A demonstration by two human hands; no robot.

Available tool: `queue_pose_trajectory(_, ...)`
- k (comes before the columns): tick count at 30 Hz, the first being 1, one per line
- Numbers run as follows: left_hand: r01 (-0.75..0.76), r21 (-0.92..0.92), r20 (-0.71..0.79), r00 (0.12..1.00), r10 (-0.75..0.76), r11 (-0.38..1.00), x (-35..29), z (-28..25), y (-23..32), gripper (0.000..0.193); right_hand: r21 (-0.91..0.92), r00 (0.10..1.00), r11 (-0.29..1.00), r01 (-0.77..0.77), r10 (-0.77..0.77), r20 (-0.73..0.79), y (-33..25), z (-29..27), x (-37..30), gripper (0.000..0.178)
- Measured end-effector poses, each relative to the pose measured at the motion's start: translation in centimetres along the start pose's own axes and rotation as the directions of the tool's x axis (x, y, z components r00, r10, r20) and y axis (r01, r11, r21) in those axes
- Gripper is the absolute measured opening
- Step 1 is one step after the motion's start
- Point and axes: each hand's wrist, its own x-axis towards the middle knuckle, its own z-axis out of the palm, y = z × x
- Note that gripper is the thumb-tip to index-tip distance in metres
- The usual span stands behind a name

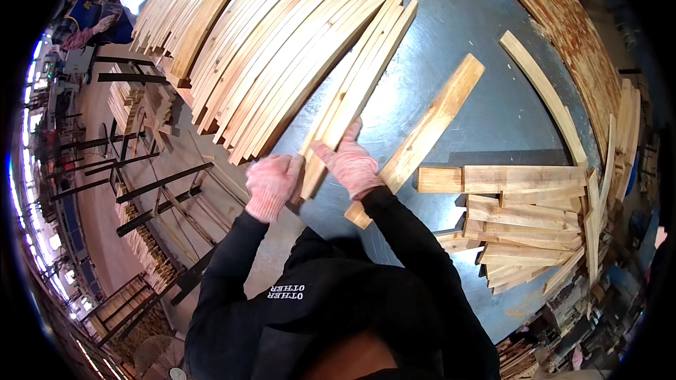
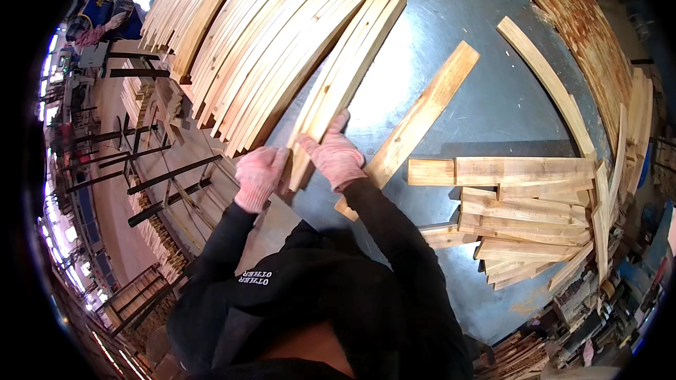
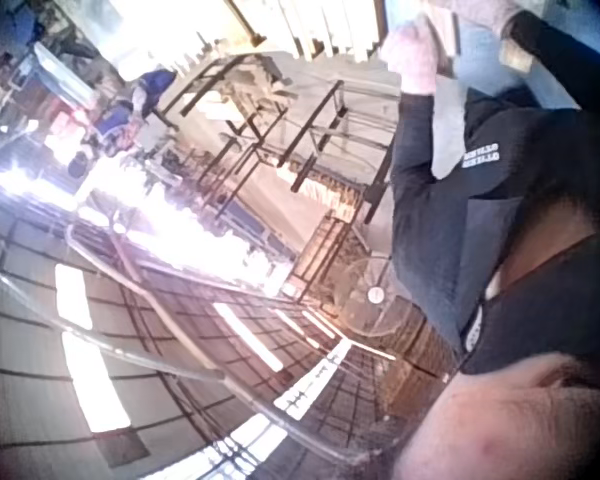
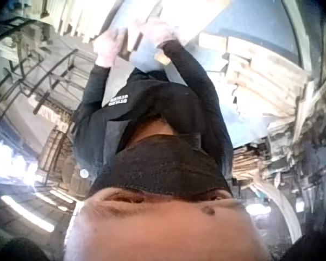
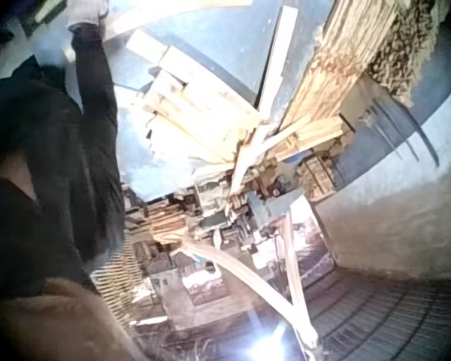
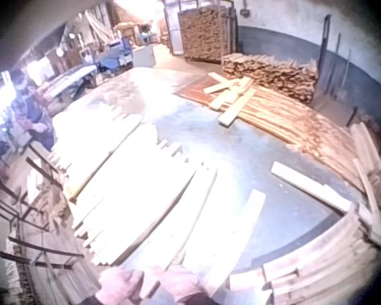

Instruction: The person repeatedly picks up wooden planks from a pile on a metal table and stacks them into a neat pile. The person wears pink gloves and handles the planks one by one or in small groups, aligning them as they stack.

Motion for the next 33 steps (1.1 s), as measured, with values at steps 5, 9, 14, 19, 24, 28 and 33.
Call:
queue_pose_trajectory(5,-0.259,0.424,-0.498,0.733,0.463,0.868,2.2,1.0,0.2,0.104,-0.638,0.829,0.767,0.064,-0.397,-0.394,-0.4,-2.8,2.3,0.102)
queue_pose_trajectory(9,-0.197,0.446,-0.336,0.867,0.367,0.873,3.8,2.7,-2.5,0.105,-0.455,0.521,0.757,-0.469,-0.180,-0.835,6.1,-6.9,0.8,0.111)
queue_pose_trajectory(14,-0.193,0.384,-0.405,0.843,0.353,0.903,4.0,0.8,1.3,0.102,-0.165,0.537,0.932,-0.322,0.036,-0.843,5.3,-8.6,1.7,0.114)
queue_pose_trajectory(19,-0.589,0.485,-0.610,0.302,0.732,0.647,1.9,-10.4,7.5,0.088,-0.534,0.798,0.834,-0.137,-0.226,-0.559,-4.3,-10.2,-4.6,0.101)
queue_pose_trajectory(24,-0.747,0.339,-0.035,0.597,0.801,0.572,1.6,-19.4,16.9,0.050,-0.925,0.409,0.090,0.369,-0.909,0.075,-9.2,-14.0,-8.2,0.071)
queue_pose_trajectory(28,-0.643,0.331,-0.193,0.670,0.717,0.690,7.5,-16.5,6.6,0.030,-0.940,0.287,0.325,-0.102,-0.895,-0.340,-6.5,-20.4,-5.1,0.072)
queue_pose_trajectory(33,-0.045,0.027,-0.592,0.804,0.052,0.999,14.5,-20.7,-8.6,0.037,-0.634,0.512,0.681,-0.367,-0.421,-0.749,7.1,-21.4,2.5,0.099)
